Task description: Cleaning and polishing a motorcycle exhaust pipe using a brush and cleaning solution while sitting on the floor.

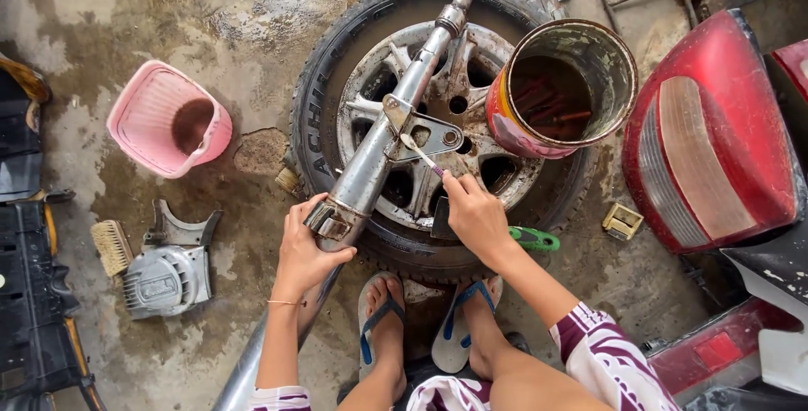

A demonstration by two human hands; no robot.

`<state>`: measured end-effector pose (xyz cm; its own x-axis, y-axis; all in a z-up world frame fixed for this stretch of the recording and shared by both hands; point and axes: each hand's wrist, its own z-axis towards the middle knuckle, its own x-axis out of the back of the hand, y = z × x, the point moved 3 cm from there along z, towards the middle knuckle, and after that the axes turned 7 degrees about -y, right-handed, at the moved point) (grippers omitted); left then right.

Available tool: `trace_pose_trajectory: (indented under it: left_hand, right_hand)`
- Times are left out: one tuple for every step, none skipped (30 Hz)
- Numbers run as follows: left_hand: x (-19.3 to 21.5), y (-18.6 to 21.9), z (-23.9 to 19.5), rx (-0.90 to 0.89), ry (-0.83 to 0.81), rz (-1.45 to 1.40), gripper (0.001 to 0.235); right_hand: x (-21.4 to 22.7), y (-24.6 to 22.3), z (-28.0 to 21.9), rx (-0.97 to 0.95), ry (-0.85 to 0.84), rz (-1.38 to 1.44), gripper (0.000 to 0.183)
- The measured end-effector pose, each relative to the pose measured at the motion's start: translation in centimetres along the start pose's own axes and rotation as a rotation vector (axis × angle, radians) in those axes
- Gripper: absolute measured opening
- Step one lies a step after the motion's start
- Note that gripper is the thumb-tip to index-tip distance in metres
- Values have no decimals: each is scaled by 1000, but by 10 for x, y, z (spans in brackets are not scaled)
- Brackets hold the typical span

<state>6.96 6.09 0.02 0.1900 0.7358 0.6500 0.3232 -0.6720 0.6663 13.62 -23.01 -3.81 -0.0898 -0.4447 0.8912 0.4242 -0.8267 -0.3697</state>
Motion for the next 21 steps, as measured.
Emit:
trace_pose_trajectory:
  left_hand:
    - [3,-1,1,-1,-1,1,108]
    - [2,-2,1,1,2,-3,108]
    - [1,-3,2,3,4,-7,108]
    - [1,-3,2,3,9,-8,108]
    - [1,-3,2,9,10,-4,107]
    - [1,-4,2,14,5,2,107]
    - [3,-4,-2,14,3,4,107]
    - [1,-2,-2,11,10,25,107]
    - [0,-1,-2,9,17,46,107]
    - [-2,-2,-1,9,17,44,107]
    - [-4,-3,-1,-1,33,68,107]
    - [-4,-5,-3,-6,45,98,108]
    - [-6,-3,-8,-2,43,102,108]
    - [-5,1,-8,-18,56,124,107]
    - [-4,5,-9,-33,69,146,107]
    - [-5,7,-9,-39,78,142,107]
    - [-6,9,-10,-42,90,179,108]
    - [-9,10,-16,-35,97,214,109]
    - [-10,14,-18,-31,103,209,109]
    - [-10,18,-20,-37,123,238,107]
    - [-12,23,-22,-42,143,267,105]
  right_hand:
    - [5,4,5,-2,1,0,15]
    - [11,12,11,-20,-2,-21,14]
    - [18,19,17,-38,-6,-41,14]
    - [20,16,19,-34,-4,-41,14]
    - [22,14,22,-33,-3,-33,13]
    - [24,11,22,-39,-4,-26,12]
    - [22,7,22,-40,-4,-25,12]
    - [22,7,24,-39,4,-31,12]
    - [21,7,27,-39,11,-37,13]
    - [21,13,28,-37,10,-39,13]
    - [20,20,29,-60,7,-50,14]
    - [17,25,28,-86,2,-55,14]
    - [21,24,19,-88,0,-50,14]
    - [24,27,14,-132,-35,-32,13]
    - [28,28,9,-176,-69,-14,13]
    - [28,36,-2,-168,-62,-19,13]
    - [26,44,-13,-207,-95,-85,13]
    - [24,52,-27,-245,-137,-149,13]
    - [29,52,-30,-236,-139,-151,13]
    - [34,54,-34,-279,-147,-77,14]
    - [39,57,-38,-323,-156,-3,16]
